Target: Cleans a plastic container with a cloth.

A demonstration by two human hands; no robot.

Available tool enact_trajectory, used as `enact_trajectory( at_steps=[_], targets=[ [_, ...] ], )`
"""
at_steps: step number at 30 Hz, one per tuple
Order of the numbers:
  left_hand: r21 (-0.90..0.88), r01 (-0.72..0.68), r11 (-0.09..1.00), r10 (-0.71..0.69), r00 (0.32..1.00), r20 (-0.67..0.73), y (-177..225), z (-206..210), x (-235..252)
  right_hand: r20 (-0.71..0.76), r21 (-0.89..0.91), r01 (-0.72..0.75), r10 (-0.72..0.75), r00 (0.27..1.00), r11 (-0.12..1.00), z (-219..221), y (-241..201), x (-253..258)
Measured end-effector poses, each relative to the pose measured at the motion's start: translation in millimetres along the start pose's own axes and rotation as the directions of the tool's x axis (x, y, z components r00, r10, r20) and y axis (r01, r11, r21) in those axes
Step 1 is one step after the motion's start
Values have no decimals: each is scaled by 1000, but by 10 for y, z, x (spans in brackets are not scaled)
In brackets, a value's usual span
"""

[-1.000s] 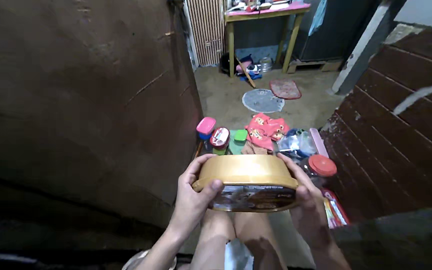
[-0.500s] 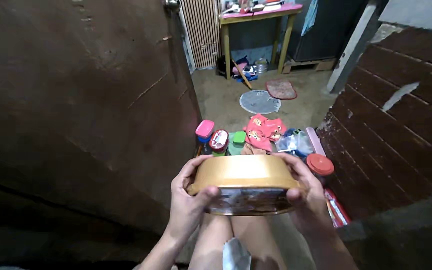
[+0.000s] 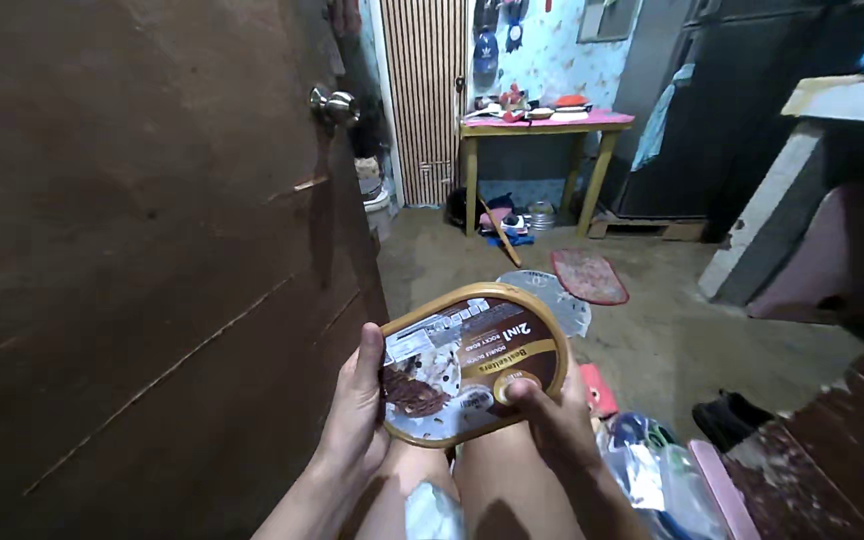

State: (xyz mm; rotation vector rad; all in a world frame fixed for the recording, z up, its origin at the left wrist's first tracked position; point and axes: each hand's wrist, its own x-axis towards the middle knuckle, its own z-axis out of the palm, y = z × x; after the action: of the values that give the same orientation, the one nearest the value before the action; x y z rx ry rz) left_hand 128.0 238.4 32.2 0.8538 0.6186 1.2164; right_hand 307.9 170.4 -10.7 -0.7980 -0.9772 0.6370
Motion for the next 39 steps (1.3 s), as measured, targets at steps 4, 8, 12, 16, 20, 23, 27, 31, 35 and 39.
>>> enact_trajectory(
  at_steps=[4, 8, 12, 16, 20, 23, 27, 31, 35, 39],
  targets=[
    [-93, 47, 995, -52, 998, -46, -34, 209, 362, 142, 108, -131, 116, 983, 985, 271, 258, 46],
    [-117, 40, 992, -49, 996, -70, -71, 265, 491, 121, 119, -137, 123, 985, 983, 375, 445, 121],
    [-96, 47, 994, -57, 993, -103, -129, 235, 450, 124, 1, -58, 58, 991, 998, 220, 432, 219],
    [-30, 21, 999, -24, 992, -125, -170, 159, 180, 194, 59, -64, 51, 980, 996, 148, 361, 8],
    [150, -94, 984, 104, 993, -58, -120, -28, -220, 202, 167, -209, 173, 964, 964, -3, 57, -303],
    [379, -262, 888, 247, 965, 87, -175, -299, -569, 125, 88, -168, 156, 980, 982, -123, -295, -543],
    [504, -343, 793, 279, 939, 199, -224, -451, -1193, 42, -100, -143, 148, 988, 985, -152, -594, -1065],
    [534, -322, 782, 238, 946, 222, -195, -669, -1845, -66, -130, -141, 133, 989, 981, -26, -720, -1689],
    [591, -197, 782, 139, 980, 143, -154, -970, -2418, -137, -69, -182, 172, 976, 981, 236, -774, -2158],
    [456, 46, 889, 8, 993, -115, -157, -1167, -2748, -28, 115, -533, 539, 842, 838, 250, -574, -2554]
  ],
)
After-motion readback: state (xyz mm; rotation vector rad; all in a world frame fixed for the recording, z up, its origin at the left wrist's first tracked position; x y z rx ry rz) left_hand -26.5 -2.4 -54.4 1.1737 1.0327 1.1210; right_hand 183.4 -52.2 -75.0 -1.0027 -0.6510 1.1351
